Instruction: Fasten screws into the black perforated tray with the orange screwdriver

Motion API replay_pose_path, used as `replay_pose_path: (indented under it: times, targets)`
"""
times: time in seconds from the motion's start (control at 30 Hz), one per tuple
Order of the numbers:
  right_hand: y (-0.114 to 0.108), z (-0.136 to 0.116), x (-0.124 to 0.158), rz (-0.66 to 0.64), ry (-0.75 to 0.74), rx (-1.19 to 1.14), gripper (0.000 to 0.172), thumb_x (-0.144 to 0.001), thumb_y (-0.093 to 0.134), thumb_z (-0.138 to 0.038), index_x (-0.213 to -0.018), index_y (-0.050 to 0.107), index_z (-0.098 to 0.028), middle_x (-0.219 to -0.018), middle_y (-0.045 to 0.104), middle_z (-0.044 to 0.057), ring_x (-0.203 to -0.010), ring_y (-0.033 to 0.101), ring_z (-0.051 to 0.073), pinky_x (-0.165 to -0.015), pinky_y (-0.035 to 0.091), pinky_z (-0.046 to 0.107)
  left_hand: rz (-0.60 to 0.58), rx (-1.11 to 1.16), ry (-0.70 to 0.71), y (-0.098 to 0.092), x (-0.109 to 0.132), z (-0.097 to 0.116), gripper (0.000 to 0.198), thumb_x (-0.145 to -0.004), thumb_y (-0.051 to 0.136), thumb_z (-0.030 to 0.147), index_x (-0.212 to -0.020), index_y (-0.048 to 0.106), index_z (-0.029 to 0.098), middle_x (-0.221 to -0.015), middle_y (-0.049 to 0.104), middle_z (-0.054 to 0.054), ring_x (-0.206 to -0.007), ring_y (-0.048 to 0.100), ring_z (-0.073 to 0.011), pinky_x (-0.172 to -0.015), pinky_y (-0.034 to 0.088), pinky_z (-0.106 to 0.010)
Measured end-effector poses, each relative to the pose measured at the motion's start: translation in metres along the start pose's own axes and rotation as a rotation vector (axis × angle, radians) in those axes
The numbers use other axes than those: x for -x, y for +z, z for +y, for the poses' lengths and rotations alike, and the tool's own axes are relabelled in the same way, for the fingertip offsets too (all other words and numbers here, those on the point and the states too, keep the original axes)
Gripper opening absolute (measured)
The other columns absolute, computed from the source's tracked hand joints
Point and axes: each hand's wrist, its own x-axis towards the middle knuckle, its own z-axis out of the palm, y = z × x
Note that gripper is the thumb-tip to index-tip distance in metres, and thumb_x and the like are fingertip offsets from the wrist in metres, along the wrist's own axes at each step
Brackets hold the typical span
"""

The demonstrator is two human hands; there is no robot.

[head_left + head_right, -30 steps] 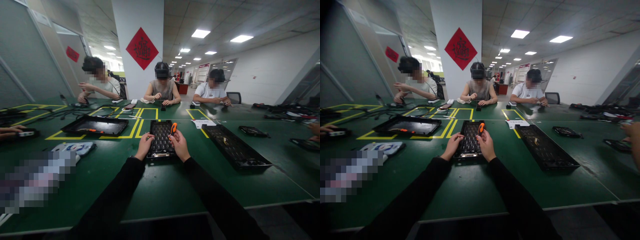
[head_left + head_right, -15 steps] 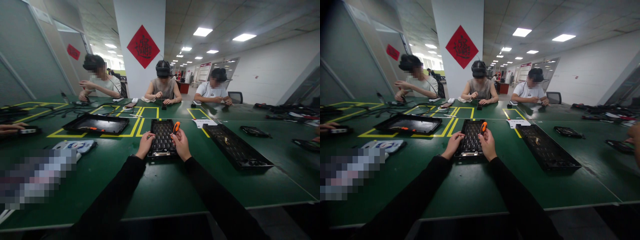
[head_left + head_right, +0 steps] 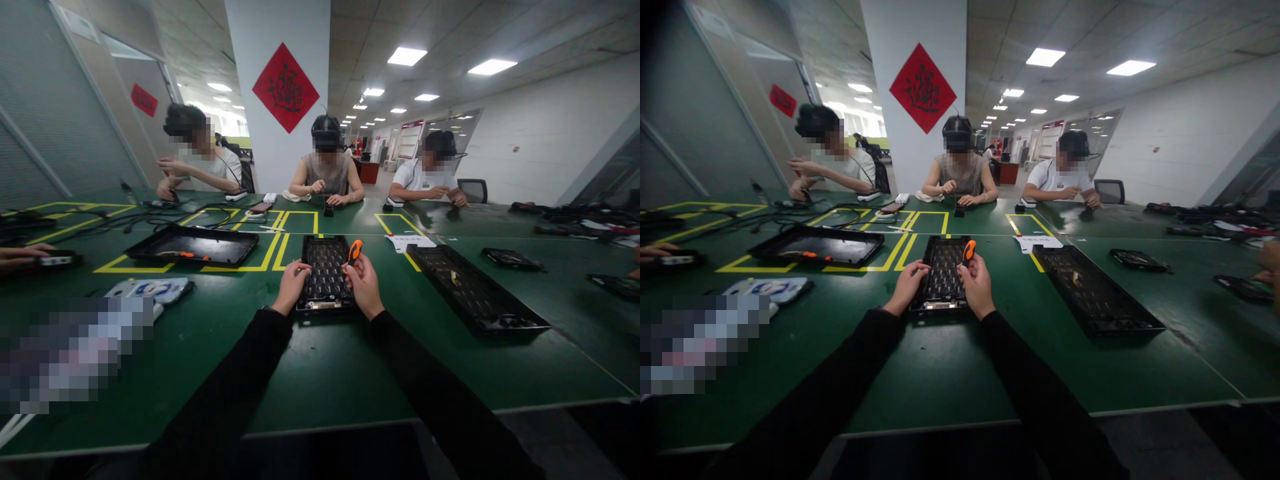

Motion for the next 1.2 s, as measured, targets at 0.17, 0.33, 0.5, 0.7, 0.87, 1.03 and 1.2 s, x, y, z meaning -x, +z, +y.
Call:
replay_pose_path:
  times: [0.17,0.33,0.5,0.7,0.87,1.03,1.2]
  targets:
    - [0.0008,0.0003,-0.0001,0.014,-0.003,0.009,0.038,-0.080,0.054,-0.031,-0.115,0.045,-0.019,-0.089,0.059,0.004,-0.067,0.053,0.012,-0.054,0.044,0.022,0.005,0.010,-0.017,-0.0004,0.0004,0.0010,0.018,-0.075,0.053,0.030,-0.080,0.065,0.018,-0.114,0.057,-0.008,-0.118,0.045,-0.0220,-0.104,0.028,-0.038]
    - [0.0011,-0.0019,0.0002,0.024,-0.004,0.003,0.039,-0.078,0.055,-0.032,-0.114,0.046,-0.019,-0.090,0.059,0.004,-0.069,0.054,0.012,-0.056,0.045,0.023,0.004,0.015,-0.020,-0.0004,0.0007,0.0012,0.018,-0.074,0.053,0.030,-0.079,0.066,0.019,-0.114,0.057,-0.008,-0.118,0.044,-0.0224,-0.104,0.027,-0.038]
    - [0.0011,-0.0019,-0.0004,0.011,0.006,0.004,0.039,-0.079,0.054,-0.032,-0.115,0.046,-0.018,-0.089,0.059,0.005,-0.067,0.054,0.012,-0.055,0.044,0.022,0.001,0.020,-0.023,-0.0004,0.0005,0.0011,0.017,-0.074,0.053,0.030,-0.079,0.065,0.019,-0.115,0.057,-0.008,-0.118,0.045,-0.0222,-0.104,0.027,-0.038]
    - [0.0009,-0.0005,-0.0003,0.002,0.013,-0.003,0.041,-0.079,0.054,-0.032,-0.116,0.046,-0.018,-0.091,0.060,0.005,-0.068,0.054,0.012,-0.054,0.044,0.022,0.004,0.025,-0.024,0.0003,0.0001,0.0024,0.015,-0.073,0.053,0.028,-0.077,0.065,0.019,-0.111,0.058,-0.007,-0.117,0.045,-0.0220,-0.104,0.028,-0.038]
    - [0.0008,0.0004,0.0000,0.001,0.011,0.000,0.041,-0.078,0.055,-0.031,-0.117,0.046,-0.019,-0.091,0.060,0.005,-0.068,0.055,0.012,-0.054,0.044,0.022,0.008,0.026,-0.026,0.0002,0.0011,0.0038,0.016,-0.074,0.053,0.029,-0.078,0.065,0.019,-0.113,0.057,-0.007,-0.117,0.045,-0.0222,-0.104,0.028,-0.038]
    - [0.0005,-0.0001,-0.0002,-0.008,0.007,0.010,0.040,-0.079,0.054,-0.031,-0.116,0.047,-0.018,-0.090,0.061,0.005,-0.070,0.056,0.013,-0.055,0.045,0.023,0.006,0.017,-0.024,-0.0003,0.0016,0.0034,0.017,-0.074,0.052,0.030,-0.079,0.065,0.019,-0.114,0.057,-0.008,-0.117,0.046,-0.0223,-0.103,0.028,-0.038]
    - [0.0004,-0.0053,0.0015,-0.037,0.010,0.013,0.040,-0.079,0.054,-0.031,-0.117,0.048,-0.018,-0.091,0.061,0.006,-0.071,0.056,0.013,-0.056,0.044,0.023,0.002,0.013,-0.011,-0.0003,0.0010,0.0029,0.016,-0.074,0.052,0.028,-0.078,0.065,0.019,-0.112,0.058,-0.008,-0.116,0.046,-0.0223,-0.103,0.028,-0.038]
